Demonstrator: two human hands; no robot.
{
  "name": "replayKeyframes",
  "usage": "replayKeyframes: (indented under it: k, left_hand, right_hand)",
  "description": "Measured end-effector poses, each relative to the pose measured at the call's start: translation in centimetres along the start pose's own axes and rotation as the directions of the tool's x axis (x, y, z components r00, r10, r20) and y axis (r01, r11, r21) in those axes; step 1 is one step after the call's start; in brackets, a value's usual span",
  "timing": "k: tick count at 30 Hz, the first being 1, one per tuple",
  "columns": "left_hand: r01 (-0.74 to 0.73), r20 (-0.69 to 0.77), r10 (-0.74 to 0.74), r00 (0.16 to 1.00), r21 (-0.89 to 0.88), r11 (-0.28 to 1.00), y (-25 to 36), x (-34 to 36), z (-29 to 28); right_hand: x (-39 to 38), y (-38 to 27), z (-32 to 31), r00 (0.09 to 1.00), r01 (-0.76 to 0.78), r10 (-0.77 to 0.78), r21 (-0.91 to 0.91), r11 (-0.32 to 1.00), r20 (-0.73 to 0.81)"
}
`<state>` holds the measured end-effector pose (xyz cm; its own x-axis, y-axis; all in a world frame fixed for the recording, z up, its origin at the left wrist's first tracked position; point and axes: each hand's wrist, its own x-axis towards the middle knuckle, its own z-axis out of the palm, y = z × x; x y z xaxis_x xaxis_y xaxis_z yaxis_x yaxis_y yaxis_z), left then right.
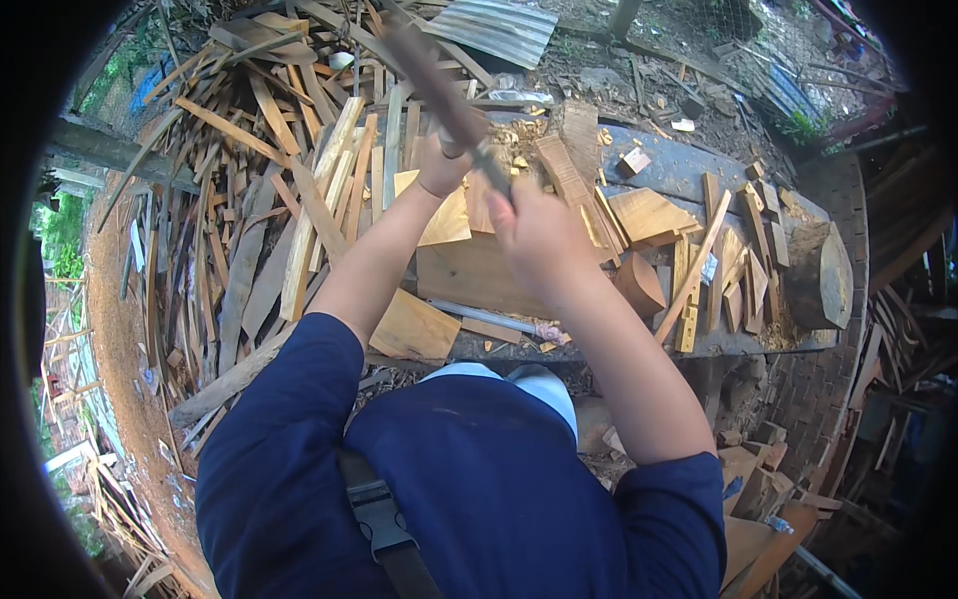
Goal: The person carves a block of wood using a chisel and a wooden mallet.
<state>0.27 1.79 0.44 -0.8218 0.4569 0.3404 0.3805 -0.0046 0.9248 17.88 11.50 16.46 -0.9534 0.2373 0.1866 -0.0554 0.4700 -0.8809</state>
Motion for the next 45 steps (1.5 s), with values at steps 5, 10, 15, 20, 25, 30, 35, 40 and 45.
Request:
replayKeyframes:
  k: [5, 10, 15, 20, 25, 30, 35, 40, 45]
  left_hand:
    - [-0.012, 0.016, 0.015, 1.000, -0.154, 0.988, -2.9, -0.4, -1.3]
    - [0.012, -0.055, -0.032, 0.998, -0.331, 0.943, -0.1, 0.4, -0.1]
    - [0.057, -0.023, -0.065, 0.998, -0.255, 0.965, -1.3, -0.3, -0.5]
    - [-0.043, -0.075, 0.029, 0.997, -0.206, 0.978, -3.1, -0.6, 0.0]
    - [0.116, -0.090, -0.172, 0.981, -0.438, 0.891, -2.4, -0.2, -2.4]
    - [-0.053, -0.203, -0.127, 0.971, -0.700, 0.713, -0.6, 0.9, -3.9]
    - [-0.032, -0.157, -0.074, 0.985, -0.585, 0.810, -0.9, 1.1, -3.5]
    - [-0.014, -0.133, -0.075, 0.988, -0.564, 0.826, -1.6, 1.3, -3.1]
    - [0.029, -0.105, -0.107, 0.989, -0.561, 0.827, -2.0, 1.5, -2.6]
  right_hand:
    - [-0.3, -1.2, 0.0, 0.976, -0.133, 0.160, -0.182, 0.974, 0.145]
    - [0.1, 0.5, -0.1, 0.901, -0.209, 0.349, -0.448, 0.869, 0.258]
    - [-1.6, -0.6, -0.3, 0.994, -0.089, 0.093, -0.077, 0.993, 0.050]
    - [-0.7, 0.0, -0.6, 0.924, -0.203, 0.317, -0.428, 0.881, 0.214]
    - [-0.8, -2.0, -2.6, 0.992, -0.032, 0.066, 0.297, 0.954, -0.105]
    - [-2.1, 1.6, -2.0, 0.961, -0.229, 0.267, 0.353, 0.907, -0.065]
    - [-3.2, 3.8, -1.6, 0.947, -0.303, 0.320, 0.240, 0.922, -0.036]
    - [-3.3, 4.2, -1.8, 0.947, -0.314, 0.321, 0.205, 0.927, -0.004]
    - [-3.0, 4.3, -1.6, 0.941, -0.332, 0.339, 0.196, 0.923, -0.003]
